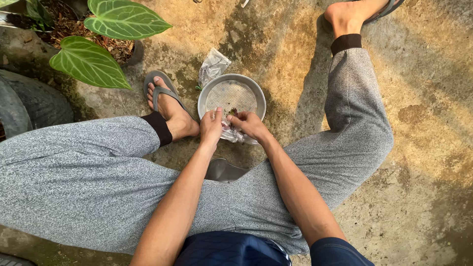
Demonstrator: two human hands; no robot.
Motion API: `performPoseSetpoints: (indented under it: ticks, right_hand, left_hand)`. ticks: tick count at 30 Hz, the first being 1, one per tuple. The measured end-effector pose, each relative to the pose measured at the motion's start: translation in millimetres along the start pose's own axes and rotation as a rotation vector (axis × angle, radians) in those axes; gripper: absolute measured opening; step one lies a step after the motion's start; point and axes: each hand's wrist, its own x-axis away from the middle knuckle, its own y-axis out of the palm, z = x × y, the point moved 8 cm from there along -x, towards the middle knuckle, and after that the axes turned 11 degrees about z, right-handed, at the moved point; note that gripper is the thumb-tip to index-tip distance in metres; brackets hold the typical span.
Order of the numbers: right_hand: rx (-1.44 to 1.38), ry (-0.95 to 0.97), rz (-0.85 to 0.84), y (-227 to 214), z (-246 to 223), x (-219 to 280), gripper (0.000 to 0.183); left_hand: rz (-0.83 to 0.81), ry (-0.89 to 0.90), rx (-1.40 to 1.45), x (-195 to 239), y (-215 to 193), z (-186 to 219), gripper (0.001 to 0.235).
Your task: The person sits on the ground and removes a plant stem with attached seeds from a plastic bag. They then manually strip the seeds from the stem into a white colander, discarding the stem and continuing to separate the seeds by hand.
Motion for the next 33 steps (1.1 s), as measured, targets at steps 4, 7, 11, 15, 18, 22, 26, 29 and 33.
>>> performPoseSetpoints:
  ticks: [4,7,11,15,18,22,26,29,33]
  right_hand:
    - [-0.121,0.025,0.02,5.3,14.8,-10.3,0.037]
    - [-0.182,0.047,0.028,4.1,22.4,-14.4,0.035]
    - [-0.161,0.065,0.015,4.1,22.7,-15.0,0.034]
    - [-0.16,0.134,-0.02,5.1,24.4,-13.2,0.034]
    - [-0.192,0.141,-0.002,3.4,26.2,-14.6,0.033]
    - [-0.213,0.151,0.049,0.0,35.5,-21.4,0.038]
    - [-0.347,0.217,0.064,1.5,45.4,-24.4,0.041]
    - [-0.331,0.246,0.094,-0.8,51.2,-25.4,0.041]
    - [-0.319,0.225,0.08,-1.1,54.4,-29.6,0.04]
  left_hand:
    - [-0.064,-0.175,0.027,10.8,1.2,4.6,0.046]
    - [0.006,-0.156,-0.144,9.0,-10.5,4.8,0.042]
    - [0.069,-0.113,-0.215,2.0,-14.8,1.1,0.046]
    - [0.072,-0.196,-0.203,0.9,-12.5,-9.3,0.045]
    - [-0.009,-0.304,0.083,1.2,-0.1,-28.2,0.038]
    - [-0.03,-0.243,0.096,-9.2,5.5,-42.8,0.039]
    - [-0.055,-0.398,0.115,2.6,2.2,-26.5,0.06]
    - [-0.14,-0.451,0.07,21.0,7.0,5.4,0.074]
    - [-0.362,-0.374,-0.009,48.2,17.2,36.1,0.054]
